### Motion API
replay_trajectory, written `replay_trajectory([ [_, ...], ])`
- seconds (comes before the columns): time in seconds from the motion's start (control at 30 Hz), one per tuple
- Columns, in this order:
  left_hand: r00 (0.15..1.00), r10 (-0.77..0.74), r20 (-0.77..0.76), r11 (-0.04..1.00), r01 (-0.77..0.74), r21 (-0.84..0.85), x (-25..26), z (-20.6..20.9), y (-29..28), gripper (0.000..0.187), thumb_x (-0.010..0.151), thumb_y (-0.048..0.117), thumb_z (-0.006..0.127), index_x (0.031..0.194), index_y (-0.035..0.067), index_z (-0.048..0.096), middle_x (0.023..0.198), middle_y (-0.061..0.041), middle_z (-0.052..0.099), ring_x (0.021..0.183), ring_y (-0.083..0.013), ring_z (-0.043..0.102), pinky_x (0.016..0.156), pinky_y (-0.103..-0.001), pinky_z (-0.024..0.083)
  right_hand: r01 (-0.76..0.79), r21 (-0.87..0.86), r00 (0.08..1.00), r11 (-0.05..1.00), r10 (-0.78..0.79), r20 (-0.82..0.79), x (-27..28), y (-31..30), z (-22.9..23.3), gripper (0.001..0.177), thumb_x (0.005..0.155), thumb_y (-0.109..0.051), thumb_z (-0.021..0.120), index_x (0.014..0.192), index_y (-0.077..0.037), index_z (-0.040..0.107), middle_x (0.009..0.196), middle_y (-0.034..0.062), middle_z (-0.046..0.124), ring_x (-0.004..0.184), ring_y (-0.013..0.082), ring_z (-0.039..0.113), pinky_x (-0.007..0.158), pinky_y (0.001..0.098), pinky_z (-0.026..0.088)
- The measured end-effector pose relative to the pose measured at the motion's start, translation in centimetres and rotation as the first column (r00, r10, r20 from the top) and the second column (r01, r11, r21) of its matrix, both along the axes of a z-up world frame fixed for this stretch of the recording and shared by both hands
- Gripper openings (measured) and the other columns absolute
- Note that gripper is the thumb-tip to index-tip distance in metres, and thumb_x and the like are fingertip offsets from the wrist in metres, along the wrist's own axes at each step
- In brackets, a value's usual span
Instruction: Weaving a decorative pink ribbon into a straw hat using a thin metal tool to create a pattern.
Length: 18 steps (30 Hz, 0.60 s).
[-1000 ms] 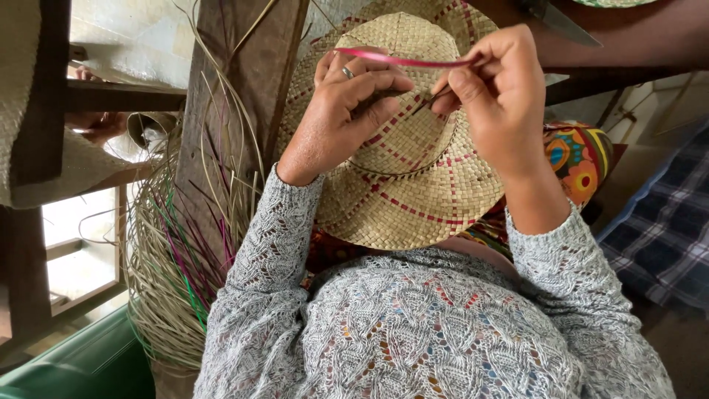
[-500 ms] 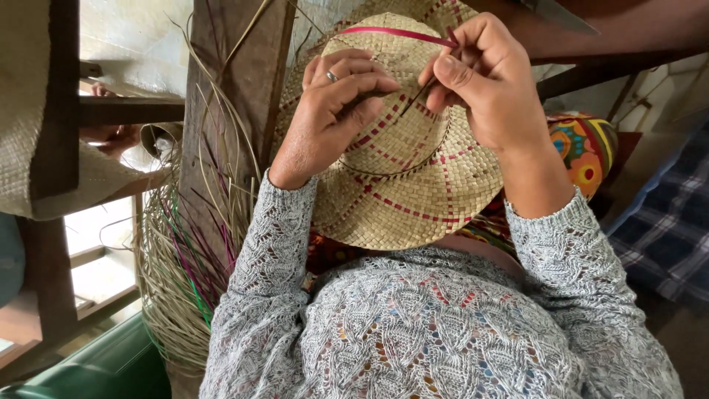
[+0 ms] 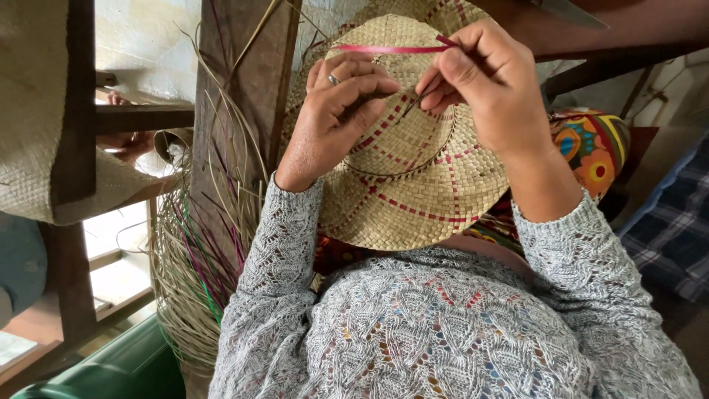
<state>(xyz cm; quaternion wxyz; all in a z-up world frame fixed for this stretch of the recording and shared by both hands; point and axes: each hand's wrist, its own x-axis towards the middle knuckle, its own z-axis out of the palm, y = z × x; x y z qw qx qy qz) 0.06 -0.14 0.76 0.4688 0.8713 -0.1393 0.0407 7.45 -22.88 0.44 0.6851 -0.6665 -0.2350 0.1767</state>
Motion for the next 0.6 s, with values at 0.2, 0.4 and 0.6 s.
replay_trajectory([
  [0.2, 1.0, -0.011, -0.008, 1.0, 0.01, -0.01, 0.0, -0.2, 0.2, 0.022, 0.109, 0.022, 0.059, 0.124, 0.012, 0.069, 0.129, -0.005, 0.065, 0.137, -0.0327, 0.047, 0.117, -0.057, 0.028, -0.022, 0.046, 0.993, 0.999, 0.028, -0.117, 0.5, 0.1, -0.3, 0.025, 0.116, -0.022, 0.049, 0.104, -0.001, 0.051, 0.098, 0.0199, 0.071, 0.077, 0.0237, 0.074, 0.066, 0.0277, 0.062],
  [0.4, 1.0, 0.01, -0.011, 0.999, -0.01, -0.03, -0.1, 0.1, 0.2, 0.02, 0.107, 0.022, 0.059, 0.121, 0.012, 0.07, 0.126, -0.004, 0.065, 0.136, -0.0313, 0.048, 0.116, -0.056, 0.028, -0.051, 0.081, 0.994, 0.995, 0.059, -0.095, 0.5, 0.3, 0.0, 0.049, 0.109, -0.052, 0.048, 0.107, -0.003, 0.053, 0.099, 0.0186, 0.07, 0.08, 0.0246, 0.075, 0.068, 0.0292, 0.064],
  [0.6, 0.992, 0.102, -0.078, 0.994, -0.104, -0.027, -0.1, -0.2, -0.5, 0.028, 0.096, 0.038, 0.072, 0.114, 0.018, 0.069, 0.126, -0.001, 0.064, 0.14, -0.0301, 0.043, 0.117, -0.058, 0.028, -0.001, 0.092, 0.999, 0.996, 0.005, -0.048, 0.3, 0.3, -0.2, 0.013, 0.115, -0.008, 0.052, 0.112, 0.001, 0.043, 0.097, 0.0267, 0.069, 0.076, 0.0282, 0.072, 0.067, 0.0323, 0.064],
])
